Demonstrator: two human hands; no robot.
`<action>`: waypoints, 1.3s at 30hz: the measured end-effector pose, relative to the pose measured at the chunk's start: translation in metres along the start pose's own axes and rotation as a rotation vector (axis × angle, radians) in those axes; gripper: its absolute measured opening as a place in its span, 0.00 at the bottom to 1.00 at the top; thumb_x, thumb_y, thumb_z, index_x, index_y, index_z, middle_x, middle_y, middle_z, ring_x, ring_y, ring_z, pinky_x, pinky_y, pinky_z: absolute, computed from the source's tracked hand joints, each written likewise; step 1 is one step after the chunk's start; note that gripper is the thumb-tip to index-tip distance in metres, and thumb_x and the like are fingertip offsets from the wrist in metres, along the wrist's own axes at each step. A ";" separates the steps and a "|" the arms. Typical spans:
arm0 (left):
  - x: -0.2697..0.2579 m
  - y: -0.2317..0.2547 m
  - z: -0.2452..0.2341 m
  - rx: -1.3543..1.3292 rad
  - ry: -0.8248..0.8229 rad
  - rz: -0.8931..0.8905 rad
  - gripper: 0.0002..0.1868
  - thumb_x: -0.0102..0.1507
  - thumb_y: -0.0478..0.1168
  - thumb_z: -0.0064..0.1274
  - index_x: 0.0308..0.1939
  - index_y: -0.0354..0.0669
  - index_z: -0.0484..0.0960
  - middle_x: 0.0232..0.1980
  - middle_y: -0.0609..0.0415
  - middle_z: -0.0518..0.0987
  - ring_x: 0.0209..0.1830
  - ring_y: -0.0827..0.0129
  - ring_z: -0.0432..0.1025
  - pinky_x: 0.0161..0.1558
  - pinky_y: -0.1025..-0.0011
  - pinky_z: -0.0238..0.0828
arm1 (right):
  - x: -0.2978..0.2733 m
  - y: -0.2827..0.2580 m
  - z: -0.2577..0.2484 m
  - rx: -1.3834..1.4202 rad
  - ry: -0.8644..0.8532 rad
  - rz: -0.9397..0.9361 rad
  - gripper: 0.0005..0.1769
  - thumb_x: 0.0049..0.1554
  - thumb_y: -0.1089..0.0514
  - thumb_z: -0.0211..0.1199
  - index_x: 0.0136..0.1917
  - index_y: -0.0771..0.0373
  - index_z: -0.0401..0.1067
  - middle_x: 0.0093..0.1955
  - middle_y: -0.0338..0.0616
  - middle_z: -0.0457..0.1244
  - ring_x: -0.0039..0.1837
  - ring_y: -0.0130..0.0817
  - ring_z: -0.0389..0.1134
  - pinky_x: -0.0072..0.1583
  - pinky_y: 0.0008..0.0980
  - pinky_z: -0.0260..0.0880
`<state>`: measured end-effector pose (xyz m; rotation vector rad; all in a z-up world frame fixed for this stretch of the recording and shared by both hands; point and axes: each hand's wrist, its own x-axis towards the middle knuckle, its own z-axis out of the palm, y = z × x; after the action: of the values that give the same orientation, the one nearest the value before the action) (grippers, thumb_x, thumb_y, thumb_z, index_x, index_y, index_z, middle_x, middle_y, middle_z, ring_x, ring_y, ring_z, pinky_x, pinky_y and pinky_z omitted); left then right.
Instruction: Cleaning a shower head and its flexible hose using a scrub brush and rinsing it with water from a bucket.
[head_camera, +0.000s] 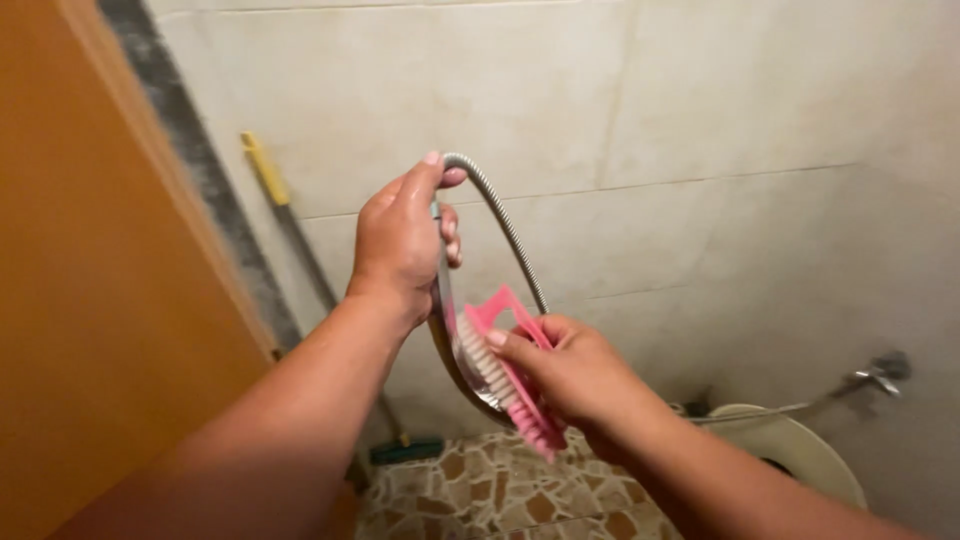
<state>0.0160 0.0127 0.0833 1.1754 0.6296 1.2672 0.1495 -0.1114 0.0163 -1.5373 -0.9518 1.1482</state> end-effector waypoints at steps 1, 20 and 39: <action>0.000 -0.006 0.007 -0.011 -0.016 -0.005 0.20 0.67 0.53 0.47 0.43 0.40 0.82 0.20 0.58 0.66 0.16 0.73 0.60 0.21 0.71 0.61 | 0.003 0.000 -0.007 -0.003 0.020 0.001 0.19 0.57 0.45 0.68 0.45 0.64 0.76 0.28 0.42 0.65 0.25 0.28 0.60 0.26 0.29 0.56; 0.049 -0.078 0.012 -0.101 0.335 0.004 0.09 0.65 0.42 0.50 0.35 0.40 0.72 0.22 0.56 0.67 0.16 0.70 0.63 0.17 0.68 0.62 | 0.023 0.022 -0.097 0.786 -0.089 0.374 0.23 0.61 0.51 0.57 0.62 0.69 0.66 0.58 0.63 0.65 0.56 0.59 0.70 0.52 0.53 0.77; 0.028 -0.146 -0.013 -0.372 0.506 -0.688 0.17 0.63 0.35 0.43 0.57 0.39 0.68 0.52 0.41 0.77 0.43 0.50 0.78 0.42 0.52 0.79 | -0.010 -0.050 -0.033 0.082 -0.117 0.176 0.18 0.63 0.43 0.55 0.55 0.58 0.62 0.32 0.49 0.64 0.29 0.40 0.65 0.30 0.37 0.66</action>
<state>0.0681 0.0604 -0.0480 0.2660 1.0094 1.0088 0.1769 -0.1166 0.0705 -1.5240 -0.8475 1.3984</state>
